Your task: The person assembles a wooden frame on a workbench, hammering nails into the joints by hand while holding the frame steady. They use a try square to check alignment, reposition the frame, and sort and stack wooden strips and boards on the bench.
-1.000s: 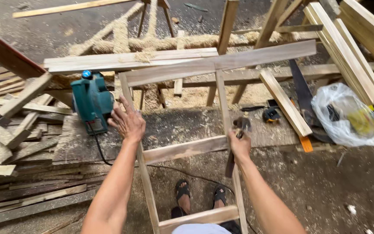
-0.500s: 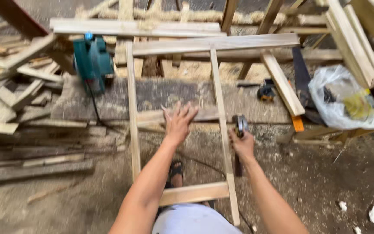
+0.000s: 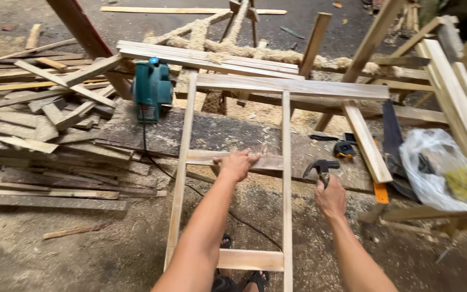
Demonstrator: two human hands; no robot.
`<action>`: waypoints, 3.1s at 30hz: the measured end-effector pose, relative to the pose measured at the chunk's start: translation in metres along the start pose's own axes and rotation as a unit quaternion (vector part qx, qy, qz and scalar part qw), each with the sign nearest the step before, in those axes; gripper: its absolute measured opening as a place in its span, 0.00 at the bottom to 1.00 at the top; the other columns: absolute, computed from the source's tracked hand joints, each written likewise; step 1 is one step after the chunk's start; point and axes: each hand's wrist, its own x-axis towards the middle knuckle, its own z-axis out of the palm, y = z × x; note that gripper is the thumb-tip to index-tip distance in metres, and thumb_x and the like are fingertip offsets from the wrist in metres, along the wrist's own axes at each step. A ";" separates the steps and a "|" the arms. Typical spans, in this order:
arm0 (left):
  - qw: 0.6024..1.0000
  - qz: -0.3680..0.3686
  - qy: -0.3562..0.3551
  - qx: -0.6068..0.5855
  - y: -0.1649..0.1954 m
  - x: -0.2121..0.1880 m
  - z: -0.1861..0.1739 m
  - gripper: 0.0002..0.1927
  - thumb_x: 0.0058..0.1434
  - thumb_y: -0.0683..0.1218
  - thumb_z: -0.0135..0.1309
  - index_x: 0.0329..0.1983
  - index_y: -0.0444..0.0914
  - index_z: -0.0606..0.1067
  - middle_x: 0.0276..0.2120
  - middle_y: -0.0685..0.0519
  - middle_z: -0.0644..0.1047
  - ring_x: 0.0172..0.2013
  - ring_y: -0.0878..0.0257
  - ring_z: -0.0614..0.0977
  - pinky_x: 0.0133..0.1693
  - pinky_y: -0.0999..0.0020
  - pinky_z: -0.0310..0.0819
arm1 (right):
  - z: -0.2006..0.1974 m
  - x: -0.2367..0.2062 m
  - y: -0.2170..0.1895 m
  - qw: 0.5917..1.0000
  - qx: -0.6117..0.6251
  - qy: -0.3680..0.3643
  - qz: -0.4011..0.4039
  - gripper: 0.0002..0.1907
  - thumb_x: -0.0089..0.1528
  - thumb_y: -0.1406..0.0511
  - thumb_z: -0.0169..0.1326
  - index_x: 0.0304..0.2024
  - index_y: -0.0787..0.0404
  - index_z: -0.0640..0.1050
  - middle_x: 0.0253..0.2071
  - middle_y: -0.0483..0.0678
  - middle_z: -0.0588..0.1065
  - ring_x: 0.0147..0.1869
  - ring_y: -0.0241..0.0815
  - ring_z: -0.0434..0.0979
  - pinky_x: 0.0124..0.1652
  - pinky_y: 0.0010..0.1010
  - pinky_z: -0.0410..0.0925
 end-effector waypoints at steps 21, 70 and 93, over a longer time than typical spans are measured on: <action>0.967 -0.189 0.113 -0.125 -0.032 0.062 -0.010 0.39 0.63 0.62 0.46 0.77 0.62 0.48 0.79 0.58 0.38 0.77 0.59 0.41 0.70 0.34 0.28 | 0.013 0.067 -0.011 0.947 -0.262 0.026 -0.185 0.27 0.64 0.51 0.49 0.62 0.50 0.67 0.49 0.51 0.69 0.51 0.51 0.71 0.39 0.43 0.69; 0.962 -0.216 0.155 -0.069 -0.034 0.075 0.009 0.40 0.59 0.65 0.49 0.75 0.65 0.52 0.78 0.64 0.44 0.76 0.63 0.47 0.71 0.38 0.34 | 0.031 0.057 -0.019 0.960 -0.242 0.110 -0.088 0.26 0.61 0.51 0.53 0.61 0.46 0.71 0.46 0.50 0.72 0.51 0.50 0.73 0.46 0.46 0.68; 0.960 -0.217 0.169 -0.056 -0.050 0.100 0.033 0.42 0.58 0.69 0.48 0.75 0.66 0.51 0.79 0.65 0.44 0.75 0.63 0.50 0.69 0.37 0.39 | 0.029 0.058 -0.015 0.965 -0.232 0.089 -0.088 0.22 0.65 0.52 0.50 0.58 0.51 0.70 0.44 0.51 0.71 0.46 0.48 0.72 0.43 0.42 0.67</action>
